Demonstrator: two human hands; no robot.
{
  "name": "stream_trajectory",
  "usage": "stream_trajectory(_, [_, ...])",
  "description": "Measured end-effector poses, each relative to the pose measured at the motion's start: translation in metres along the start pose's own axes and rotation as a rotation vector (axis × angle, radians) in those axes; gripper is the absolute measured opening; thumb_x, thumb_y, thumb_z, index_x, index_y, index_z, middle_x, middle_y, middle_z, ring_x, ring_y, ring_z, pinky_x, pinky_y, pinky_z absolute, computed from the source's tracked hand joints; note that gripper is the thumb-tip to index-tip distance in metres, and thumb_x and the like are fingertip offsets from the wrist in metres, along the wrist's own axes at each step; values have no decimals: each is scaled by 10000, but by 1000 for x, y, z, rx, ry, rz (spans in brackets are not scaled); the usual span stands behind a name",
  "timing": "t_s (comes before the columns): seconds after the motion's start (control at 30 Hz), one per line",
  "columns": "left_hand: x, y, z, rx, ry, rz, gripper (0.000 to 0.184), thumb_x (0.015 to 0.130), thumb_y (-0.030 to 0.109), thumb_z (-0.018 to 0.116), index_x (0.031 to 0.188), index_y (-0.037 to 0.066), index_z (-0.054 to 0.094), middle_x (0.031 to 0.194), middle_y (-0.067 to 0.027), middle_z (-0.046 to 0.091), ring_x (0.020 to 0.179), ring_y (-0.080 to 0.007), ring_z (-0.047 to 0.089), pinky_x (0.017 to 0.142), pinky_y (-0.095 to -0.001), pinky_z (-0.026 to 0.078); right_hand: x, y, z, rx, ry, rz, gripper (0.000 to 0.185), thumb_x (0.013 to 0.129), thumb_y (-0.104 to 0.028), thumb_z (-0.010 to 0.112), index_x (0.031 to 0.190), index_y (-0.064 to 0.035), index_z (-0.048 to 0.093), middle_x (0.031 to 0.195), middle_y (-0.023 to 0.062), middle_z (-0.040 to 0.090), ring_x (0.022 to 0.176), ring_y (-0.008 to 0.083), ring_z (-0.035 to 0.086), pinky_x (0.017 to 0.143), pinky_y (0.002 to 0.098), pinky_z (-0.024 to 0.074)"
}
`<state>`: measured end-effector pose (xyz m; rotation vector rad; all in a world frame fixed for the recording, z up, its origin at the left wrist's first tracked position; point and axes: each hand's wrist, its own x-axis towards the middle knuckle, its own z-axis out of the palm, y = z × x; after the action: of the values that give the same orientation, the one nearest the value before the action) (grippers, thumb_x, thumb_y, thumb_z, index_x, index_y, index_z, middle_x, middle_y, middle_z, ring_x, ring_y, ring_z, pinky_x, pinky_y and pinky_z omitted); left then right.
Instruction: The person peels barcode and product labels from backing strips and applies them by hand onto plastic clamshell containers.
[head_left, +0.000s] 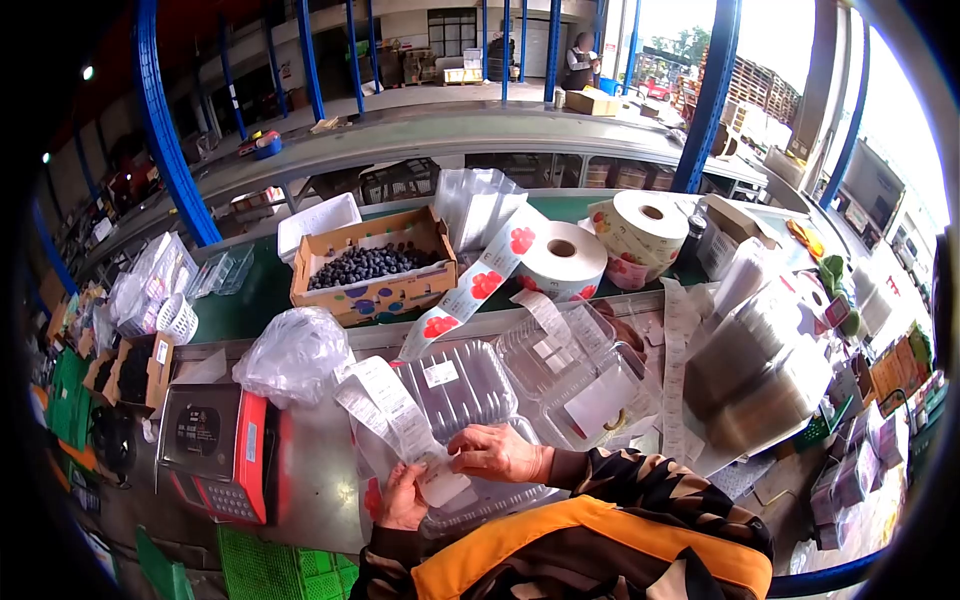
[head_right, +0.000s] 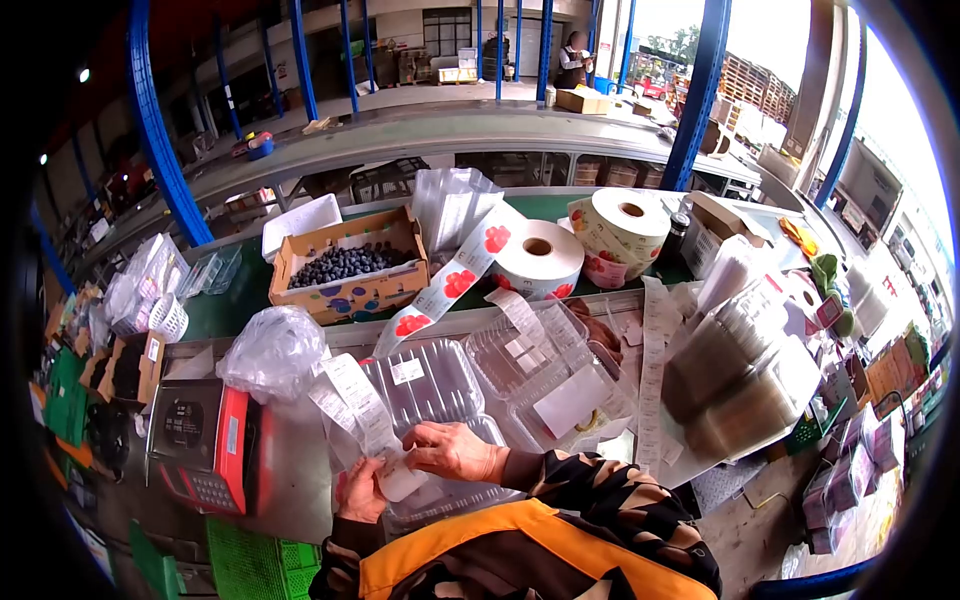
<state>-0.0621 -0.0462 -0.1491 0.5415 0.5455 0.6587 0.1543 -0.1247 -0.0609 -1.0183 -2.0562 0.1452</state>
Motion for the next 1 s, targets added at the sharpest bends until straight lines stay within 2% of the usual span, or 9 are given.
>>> stream_trajectory(0.17, [2, 32, 6, -147, 63, 360, 502, 849, 63, 440, 1329, -83, 441, 1338, -171, 526, 1272, -313, 505, 1089, -436, 410, -11, 3, 1, 117, 107, 87, 111, 776, -71, 759, 831, -112, 672, 1000, 35, 652, 888, 234, 632, 735, 320, 536])
stream_trajectory(0.23, [-8, 62, 7, -169, 28, 612, 652, 814, 98, 451, 1431, -70, 325, 1489, -213, 367, 1418, -345, 304, 1192, -449, 234, -15, 15, -3, 193, 245, 383, 103, 789, -67, 771, 849, -78, 687, 842, 33, 677, 793, 181, 643, 686, 290, 510])
stream_trajectory(0.3, [-26, 84, -13, -362, -107, 557, 704, 798, 116, 466, 1457, -63, 293, 1514, -189, 346, 1436, -354, 266, 1192, -485, 210, -22, 59, -4, 229, 382, 795, 164, 845, -149, 749, 839, -10, 662, 759, 72, 688, 682, 128, 642, 635, 279, 501])
stream_trajectory(0.4, [-34, 91, -37, -361, -213, 581, 623, 767, 82, 510, 1372, 3, 385, 1218, -102, 494, 1120, -231, 535, 1168, -501, 262, -16, 107, -10, 89, 265, 955, 289, 822, -282, 744, 882, -4, 691, 755, 96, 697, 681, 187, 667, 647, 320, 518])
stream_trajectory(0.47, [-40, 91, -19, -376, -222, 514, 564, 754, 65, 525, 1306, 29, 413, 1065, -67, 453, 921, -168, 510, 1166, -483, 276, -9, 125, 3, 87, 169, 955, 327, 792, -316, 763, 867, -7, 689, 759, 99, 695, 688, 203, 666, 646, 327, 514])
stream_trajectory(0.63, [-52, 94, -18, -92, -31, 422, 482, 769, 64, 576, 1236, 25, 465, 1037, -61, 486, 860, -145, 477, 793, -312, 401, 18, 117, 36, -70, 68, 926, 401, 725, -367, 806, 875, -35, 639, 771, 134, 675, 741, 298, 666, 657, 390, 507])
stream_trajectory(0.77, [-63, 100, -23, 68, 90, 378, 389, 785, 64, 577, 1162, 4, 502, 1004, -107, 539, 778, -169, 491, 700, -303, 416, 12, 117, 34, -390, 67, 866, 449, 769, -371, 769, 1022, -95, 521, 776, 143, 670, 763, 349, 664, 661, 437, 500])
stream_trajectory(0.87, [-87, 123, -34, 193, 83, 412, 371, 836, 77, 565, 1174, -52, 483, 855, -83, 522, 749, -155, 484, 675, -297, 406, -10, 120, 25, -366, 264, 800, 194, 841, -214, 702, 898, -107, 551, 587, 57, 578, 554, 288, 609, 515, 408, 460])
stream_trajectory(1.0, [-115, 165, -32, 513, 236, 594, 461, 888, 150, 653, 1229, -115, 492, 829, -16, 507, 691, -94, 456, 631, -247, 383, -4, 64, 24, -196, 194, 718, 174, 824, -151, 705, 877, -91, 551, 559, 43, 539, 506, 239, 571, 486, 370, 431])
